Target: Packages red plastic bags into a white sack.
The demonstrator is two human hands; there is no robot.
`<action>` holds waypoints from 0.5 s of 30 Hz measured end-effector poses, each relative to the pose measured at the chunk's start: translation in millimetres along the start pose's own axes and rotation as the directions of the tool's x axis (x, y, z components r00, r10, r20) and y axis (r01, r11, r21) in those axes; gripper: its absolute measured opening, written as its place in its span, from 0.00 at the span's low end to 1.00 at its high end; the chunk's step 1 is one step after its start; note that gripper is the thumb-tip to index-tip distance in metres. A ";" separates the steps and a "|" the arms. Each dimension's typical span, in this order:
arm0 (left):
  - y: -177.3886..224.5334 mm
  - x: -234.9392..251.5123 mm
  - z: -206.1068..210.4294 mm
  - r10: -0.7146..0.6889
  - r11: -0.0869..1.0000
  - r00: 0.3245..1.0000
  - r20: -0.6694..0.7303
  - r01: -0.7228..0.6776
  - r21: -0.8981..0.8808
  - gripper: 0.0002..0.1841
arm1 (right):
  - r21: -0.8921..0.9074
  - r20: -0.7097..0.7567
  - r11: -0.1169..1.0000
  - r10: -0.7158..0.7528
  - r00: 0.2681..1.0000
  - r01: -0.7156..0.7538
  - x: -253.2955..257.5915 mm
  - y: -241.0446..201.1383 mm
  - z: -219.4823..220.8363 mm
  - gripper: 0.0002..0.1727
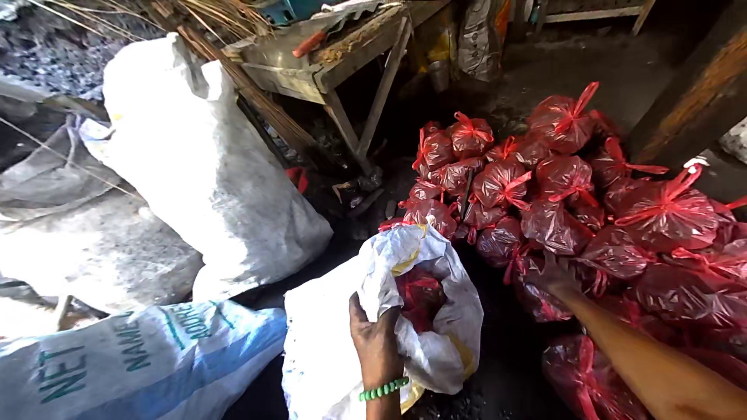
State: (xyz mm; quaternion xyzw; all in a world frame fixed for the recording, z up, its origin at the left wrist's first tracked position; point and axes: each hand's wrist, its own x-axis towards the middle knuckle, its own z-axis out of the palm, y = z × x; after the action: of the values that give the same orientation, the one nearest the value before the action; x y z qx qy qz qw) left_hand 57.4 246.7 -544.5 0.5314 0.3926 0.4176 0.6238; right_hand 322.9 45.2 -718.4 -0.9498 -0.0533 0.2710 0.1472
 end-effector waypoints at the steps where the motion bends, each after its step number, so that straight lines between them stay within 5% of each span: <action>1: 0.2 -1.0 -0.2 -0.006 1.000 1.000 0.003 0.006 0.011 0.40 | -0.062 0.065 0.998 0.004 0.998 0.000 5.7 5.4 4.2 0.65; 8: -4.5 -0.1 -0.8 -0.037 0.999 0.999 0.003 0.037 0.020 0.41 | -0.092 0.039 0.996 -0.002 0.999 0.006 6.4 1.5 16.7 0.54; 11: -6.3 3.2 0.7 -0.046 0.999 0.999 0.005 0.046 -0.023 0.40 | 0.249 -0.153 0.955 -0.128 0.980 0.164 -12.8 31.3 21.4 0.49; 15: -8.5 1.4 2.1 -0.055 0.998 0.998 0.028 0.056 -0.019 0.38 | 0.838 -0.337 0.463 0.021 0.941 0.290 -75.5 -5.6 30.6 0.53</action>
State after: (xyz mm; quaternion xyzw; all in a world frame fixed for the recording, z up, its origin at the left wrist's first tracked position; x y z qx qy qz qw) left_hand 60.7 246.6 -552.7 0.5199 0.3945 0.3967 0.6455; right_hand 242.6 44.5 -703.8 -0.7610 0.0405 0.0995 0.6398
